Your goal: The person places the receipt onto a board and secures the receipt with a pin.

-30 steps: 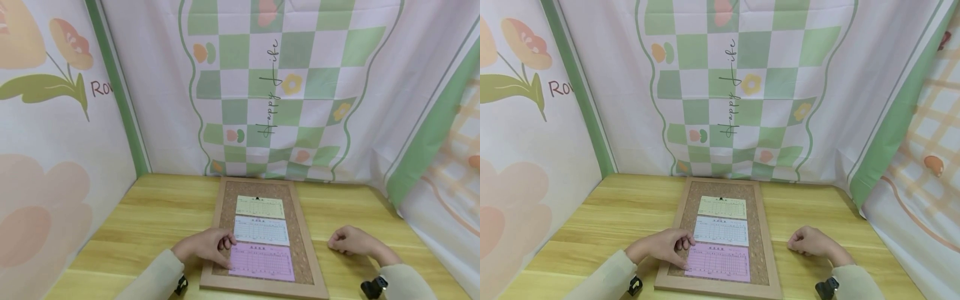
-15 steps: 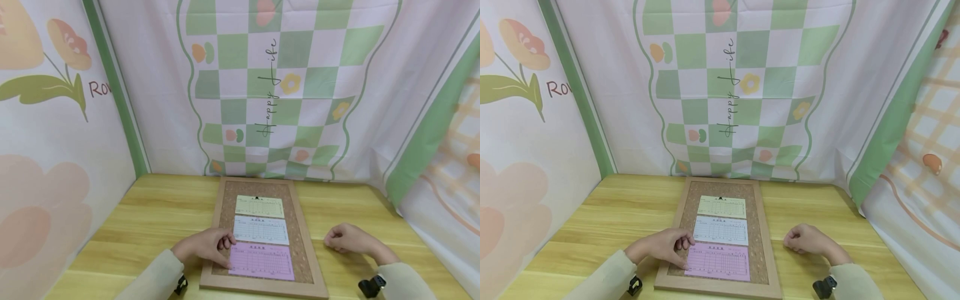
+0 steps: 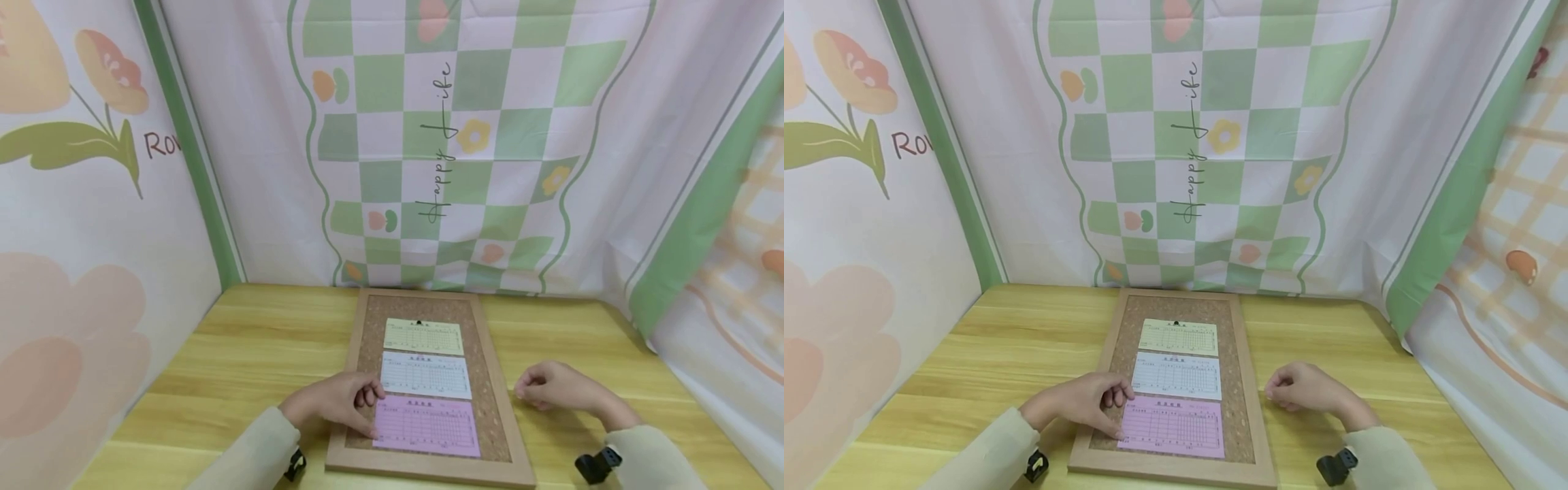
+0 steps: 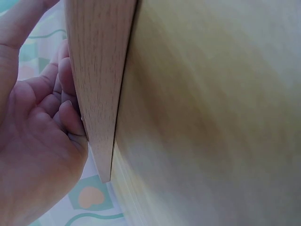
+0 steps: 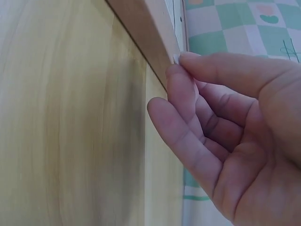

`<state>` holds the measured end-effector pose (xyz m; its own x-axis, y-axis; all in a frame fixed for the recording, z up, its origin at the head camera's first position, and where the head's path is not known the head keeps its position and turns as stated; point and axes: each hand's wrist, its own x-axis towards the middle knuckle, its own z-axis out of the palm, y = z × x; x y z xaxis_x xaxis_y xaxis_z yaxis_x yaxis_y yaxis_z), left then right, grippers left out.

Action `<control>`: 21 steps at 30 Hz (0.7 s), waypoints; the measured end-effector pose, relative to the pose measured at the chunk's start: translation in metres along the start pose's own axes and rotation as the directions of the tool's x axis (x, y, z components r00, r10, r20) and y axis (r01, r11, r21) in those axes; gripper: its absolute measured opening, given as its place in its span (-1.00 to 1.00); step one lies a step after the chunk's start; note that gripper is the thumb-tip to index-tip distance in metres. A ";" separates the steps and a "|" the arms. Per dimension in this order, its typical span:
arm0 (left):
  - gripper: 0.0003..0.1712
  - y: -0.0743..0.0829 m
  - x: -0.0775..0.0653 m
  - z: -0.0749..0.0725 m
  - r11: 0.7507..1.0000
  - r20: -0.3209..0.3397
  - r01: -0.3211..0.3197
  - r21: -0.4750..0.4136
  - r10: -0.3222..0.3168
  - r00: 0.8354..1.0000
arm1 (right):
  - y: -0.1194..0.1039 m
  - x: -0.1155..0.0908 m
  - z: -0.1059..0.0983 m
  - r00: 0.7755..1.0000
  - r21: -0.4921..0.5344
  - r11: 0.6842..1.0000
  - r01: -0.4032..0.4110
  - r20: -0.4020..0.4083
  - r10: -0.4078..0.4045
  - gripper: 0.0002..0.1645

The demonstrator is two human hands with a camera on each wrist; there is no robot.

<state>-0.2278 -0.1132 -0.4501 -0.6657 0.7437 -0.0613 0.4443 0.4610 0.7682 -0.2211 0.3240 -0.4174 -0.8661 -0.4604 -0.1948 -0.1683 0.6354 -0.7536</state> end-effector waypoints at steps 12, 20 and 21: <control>-0.46 0.003 0.000 0.000 1.000 0.000 0.017 -0.007 -0.017 1.000 | -0.016 0.014 0.018 0.999 0.071 0.997 0.034 0.017 -0.035 -0.84; -0.46 0.004 -0.001 0.000 1.000 -0.003 0.014 0.004 -0.014 1.000 | -0.029 0.024 0.029 0.996 0.098 0.993 0.069 0.044 -0.074 -0.82; -0.46 0.004 -0.001 0.000 1.000 -0.002 0.014 0.002 -0.014 1.000 | -0.030 0.025 0.031 0.996 0.100 0.992 0.073 0.046 -0.078 -0.83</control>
<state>-0.2255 -0.1122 -0.4467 -0.6734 0.7359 -0.0708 0.4359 0.4725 0.7660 -0.2234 0.2740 -0.4188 -0.8277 -0.5365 -0.1646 -0.1828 0.5350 -0.8248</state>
